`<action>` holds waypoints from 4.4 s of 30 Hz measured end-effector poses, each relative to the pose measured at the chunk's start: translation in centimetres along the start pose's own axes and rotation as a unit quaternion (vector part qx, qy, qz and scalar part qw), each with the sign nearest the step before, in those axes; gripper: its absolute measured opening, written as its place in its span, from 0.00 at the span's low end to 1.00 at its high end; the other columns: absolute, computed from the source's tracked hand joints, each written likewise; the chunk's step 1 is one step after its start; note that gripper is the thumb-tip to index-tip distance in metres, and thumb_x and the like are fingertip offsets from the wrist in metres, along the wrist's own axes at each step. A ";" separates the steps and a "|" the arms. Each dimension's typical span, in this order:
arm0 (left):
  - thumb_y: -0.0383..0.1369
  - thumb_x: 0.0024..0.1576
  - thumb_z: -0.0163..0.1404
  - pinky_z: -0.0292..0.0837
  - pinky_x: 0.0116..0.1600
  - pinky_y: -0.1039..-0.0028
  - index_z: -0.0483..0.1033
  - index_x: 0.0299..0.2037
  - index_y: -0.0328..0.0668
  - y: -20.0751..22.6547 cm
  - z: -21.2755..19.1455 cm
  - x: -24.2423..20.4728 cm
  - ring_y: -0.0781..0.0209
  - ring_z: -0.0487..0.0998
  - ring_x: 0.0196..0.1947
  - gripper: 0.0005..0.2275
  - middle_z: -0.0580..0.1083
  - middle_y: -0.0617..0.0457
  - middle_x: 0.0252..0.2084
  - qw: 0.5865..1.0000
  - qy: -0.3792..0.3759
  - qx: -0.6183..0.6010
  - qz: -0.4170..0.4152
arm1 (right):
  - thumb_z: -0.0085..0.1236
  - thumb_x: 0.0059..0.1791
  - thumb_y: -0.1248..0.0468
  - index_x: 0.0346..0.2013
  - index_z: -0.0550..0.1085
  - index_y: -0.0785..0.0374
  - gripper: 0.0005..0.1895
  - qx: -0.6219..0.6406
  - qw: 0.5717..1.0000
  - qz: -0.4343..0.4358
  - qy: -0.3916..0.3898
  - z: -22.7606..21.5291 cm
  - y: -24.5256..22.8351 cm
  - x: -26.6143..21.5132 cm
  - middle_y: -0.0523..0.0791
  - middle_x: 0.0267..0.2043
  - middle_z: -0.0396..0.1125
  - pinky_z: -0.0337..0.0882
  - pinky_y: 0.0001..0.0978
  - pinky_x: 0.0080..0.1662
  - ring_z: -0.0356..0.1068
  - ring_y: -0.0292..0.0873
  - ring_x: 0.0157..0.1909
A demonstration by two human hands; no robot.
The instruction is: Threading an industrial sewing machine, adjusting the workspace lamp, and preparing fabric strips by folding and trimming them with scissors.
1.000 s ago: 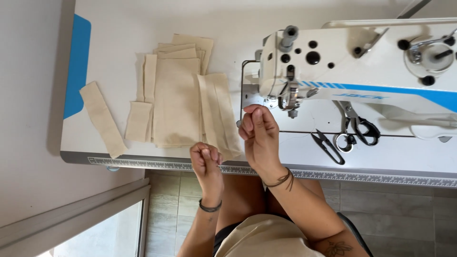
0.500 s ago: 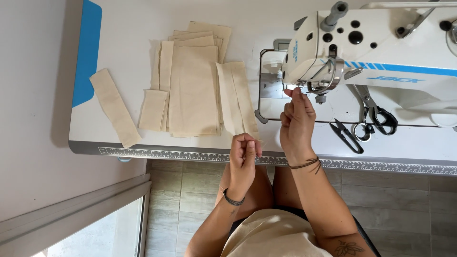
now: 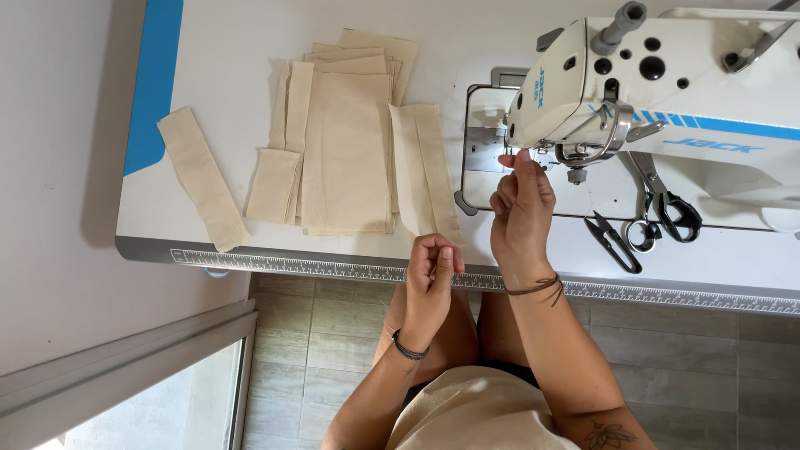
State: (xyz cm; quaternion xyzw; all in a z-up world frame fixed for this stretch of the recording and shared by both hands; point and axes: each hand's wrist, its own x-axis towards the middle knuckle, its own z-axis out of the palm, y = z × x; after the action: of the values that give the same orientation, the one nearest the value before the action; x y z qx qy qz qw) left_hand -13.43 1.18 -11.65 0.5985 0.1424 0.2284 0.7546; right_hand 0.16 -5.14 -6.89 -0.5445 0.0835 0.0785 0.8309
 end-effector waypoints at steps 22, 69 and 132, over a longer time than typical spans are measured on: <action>0.27 0.68 0.44 0.66 0.33 0.78 0.70 0.45 0.41 1.5 1.7 1.2 0.64 0.73 0.26 0.02 0.75 0.50 0.28 0.999 -0.028 0.045 -0.012 | 0.54 0.58 0.57 0.36 0.79 0.57 0.11 -0.012 0.999 -0.016 0.025 -1.1 0.1 0.2 0.32 0.15 0.41 0.49 0.18 0.25 0.43 0.27 0.21; 0.34 0.62 0.57 0.81 0.44 0.73 0.81 0.41 0.43 -0.4 4.0 6.4 0.61 0.84 0.37 0.04 0.80 0.54 0.34 0.994 -0.079 0.056 0.050 | 0.62 0.55 0.66 0.35 0.81 0.65 0.06 -0.439 0.859 -0.231 -0.124 -12.6 -3.9 -5.6 0.50 0.23 0.70 0.61 0.28 0.29 0.61 0.39 0.22; 0.33 0.65 0.54 0.70 0.62 0.67 0.78 0.42 0.52 -1.1 13.2 -13.5 0.54 0.74 0.62 0.01 0.75 0.48 0.53 0.945 -0.191 -0.253 -0.074 | 0.45 0.57 0.52 0.43 0.67 0.68 0.19 -0.011 0.985 0.139 -0.105 -24.1 -5.0 -22.7 0.47 0.43 0.62 0.49 0.21 0.23 0.54 0.33 0.25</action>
State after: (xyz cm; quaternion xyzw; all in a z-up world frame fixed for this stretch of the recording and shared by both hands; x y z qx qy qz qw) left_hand -18.30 -17.05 -10.26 0.4077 -0.0226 0.0819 0.9092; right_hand -22.09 -30.11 -6.82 -0.5259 0.0698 0.2503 0.8099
